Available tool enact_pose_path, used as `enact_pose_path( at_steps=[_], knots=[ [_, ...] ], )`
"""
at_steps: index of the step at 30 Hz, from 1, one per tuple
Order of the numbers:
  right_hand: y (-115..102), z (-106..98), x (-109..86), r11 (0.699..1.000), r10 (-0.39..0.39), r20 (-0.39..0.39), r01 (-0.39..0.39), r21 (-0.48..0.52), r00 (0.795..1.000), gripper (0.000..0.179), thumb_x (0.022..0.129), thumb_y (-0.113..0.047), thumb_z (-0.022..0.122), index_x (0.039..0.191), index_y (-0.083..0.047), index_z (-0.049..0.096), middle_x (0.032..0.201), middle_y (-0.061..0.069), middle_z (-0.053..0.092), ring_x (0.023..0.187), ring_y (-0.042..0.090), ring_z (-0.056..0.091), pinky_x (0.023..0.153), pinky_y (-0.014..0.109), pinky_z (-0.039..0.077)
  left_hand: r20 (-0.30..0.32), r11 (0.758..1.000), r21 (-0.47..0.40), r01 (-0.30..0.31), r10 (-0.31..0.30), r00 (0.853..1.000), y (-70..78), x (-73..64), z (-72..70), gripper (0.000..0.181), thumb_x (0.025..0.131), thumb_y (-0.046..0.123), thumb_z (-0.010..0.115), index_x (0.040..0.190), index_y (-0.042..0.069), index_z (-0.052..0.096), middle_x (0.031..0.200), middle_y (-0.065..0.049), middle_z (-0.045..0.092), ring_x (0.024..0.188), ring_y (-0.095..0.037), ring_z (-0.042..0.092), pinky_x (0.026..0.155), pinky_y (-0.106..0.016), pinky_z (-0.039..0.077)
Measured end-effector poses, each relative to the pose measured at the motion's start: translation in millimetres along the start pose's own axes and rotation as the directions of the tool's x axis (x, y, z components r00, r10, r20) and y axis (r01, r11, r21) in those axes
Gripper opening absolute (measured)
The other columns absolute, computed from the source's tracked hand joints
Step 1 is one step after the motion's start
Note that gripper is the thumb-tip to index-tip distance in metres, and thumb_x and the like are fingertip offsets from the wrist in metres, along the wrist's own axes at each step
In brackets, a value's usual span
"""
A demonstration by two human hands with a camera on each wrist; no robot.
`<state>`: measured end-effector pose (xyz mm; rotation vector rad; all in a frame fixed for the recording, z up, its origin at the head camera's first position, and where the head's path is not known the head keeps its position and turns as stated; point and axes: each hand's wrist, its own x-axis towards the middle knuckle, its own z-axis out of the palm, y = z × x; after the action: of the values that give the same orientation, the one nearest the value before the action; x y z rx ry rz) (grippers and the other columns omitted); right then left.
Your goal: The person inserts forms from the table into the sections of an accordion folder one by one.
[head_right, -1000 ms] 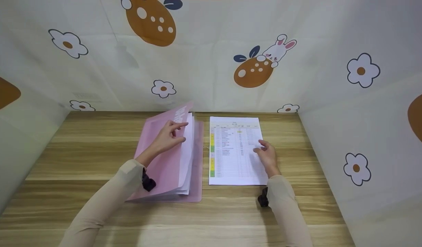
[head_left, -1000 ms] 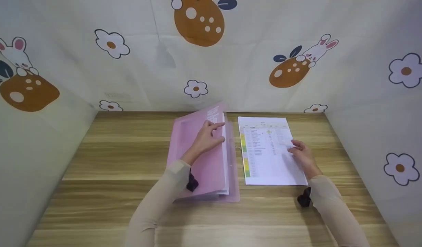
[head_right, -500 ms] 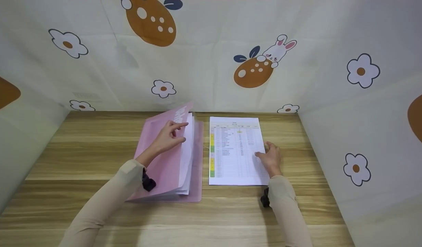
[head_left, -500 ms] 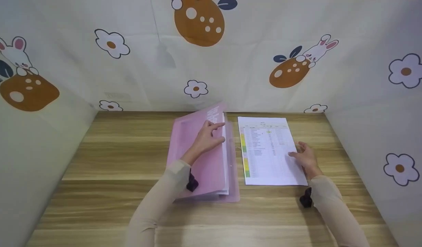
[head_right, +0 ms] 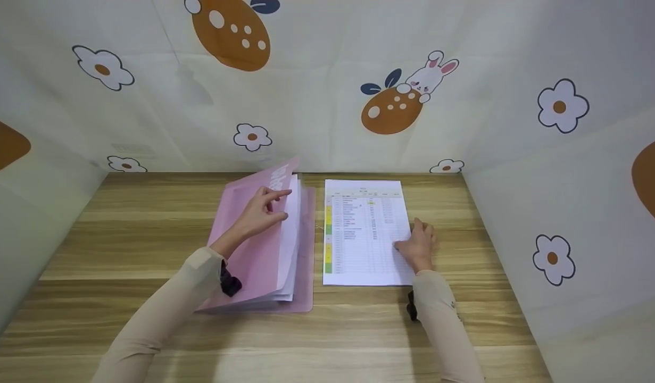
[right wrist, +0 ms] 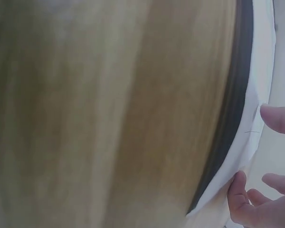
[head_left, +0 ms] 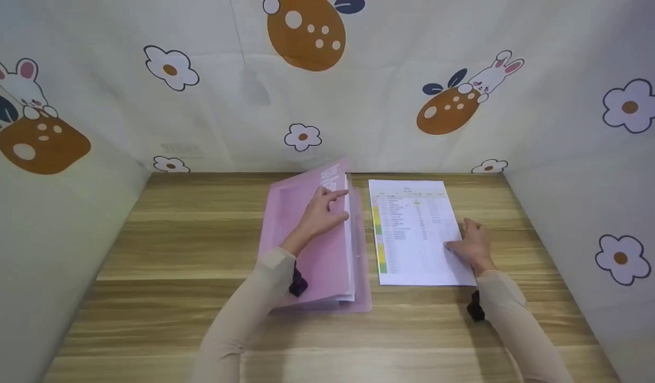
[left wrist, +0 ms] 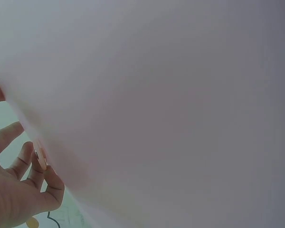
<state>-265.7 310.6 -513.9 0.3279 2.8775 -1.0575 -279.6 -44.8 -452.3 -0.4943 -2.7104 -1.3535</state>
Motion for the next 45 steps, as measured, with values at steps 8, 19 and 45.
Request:
enact_pose_path(
  at_steps=[8, 19, 45],
  knots=[
    [0.6, 2.5, 1.8, 1.000, -0.001, -0.002, 0.001, -0.010, 1.000, 0.082, 0.069, -0.004, 0.068, 0.134, 0.011, 0.020, 0.129, 0.036, 0.018, 0.118, 0.047, 0.018, 0.096, 0.051, 0.016, -0.002, 1.000, -0.006, 0.005, -0.005, 1.000, -0.2, 0.2, -0.1, 0.053, 0.069, 0.015, 0.061, 0.121, 0.010, 0.054, 0.093, -0.008, 0.040, 0.070, -0.016, 0.037, 0.060, -0.027, 0.034],
    [-2.3, 4.1, 2.0, 0.996, 0.024, 0.078, -0.031, 0.089, 0.997, 0.067, 0.072, 0.005, 0.060, 0.132, 0.005, 0.029, 0.128, 0.031, 0.019, 0.110, 0.042, 0.030, 0.092, 0.049, 0.026, -0.005, 1.000, -0.013, 0.026, -0.026, 1.000, -0.1, 0.7, 0.8, 0.053, 0.068, 0.014, 0.061, 0.121, 0.012, 0.055, 0.093, -0.006, 0.039, 0.071, -0.017, 0.038, 0.060, -0.026, 0.033],
    [-4.4, 5.3, -2.5, 0.927, -0.221, 0.109, 0.174, 0.333, 0.969, 0.056, 0.079, 0.006, 0.045, 0.133, 0.002, 0.033, 0.138, 0.023, 0.020, 0.120, 0.038, 0.028, 0.095, 0.046, 0.024, 0.009, 0.998, -0.005, 0.068, -0.068, 0.998, 1.2, -0.1, 0.7, 0.054, 0.069, 0.017, 0.062, 0.123, 0.013, 0.054, 0.094, -0.005, 0.038, 0.075, -0.017, 0.039, 0.063, -0.026, 0.034]
  ],
)
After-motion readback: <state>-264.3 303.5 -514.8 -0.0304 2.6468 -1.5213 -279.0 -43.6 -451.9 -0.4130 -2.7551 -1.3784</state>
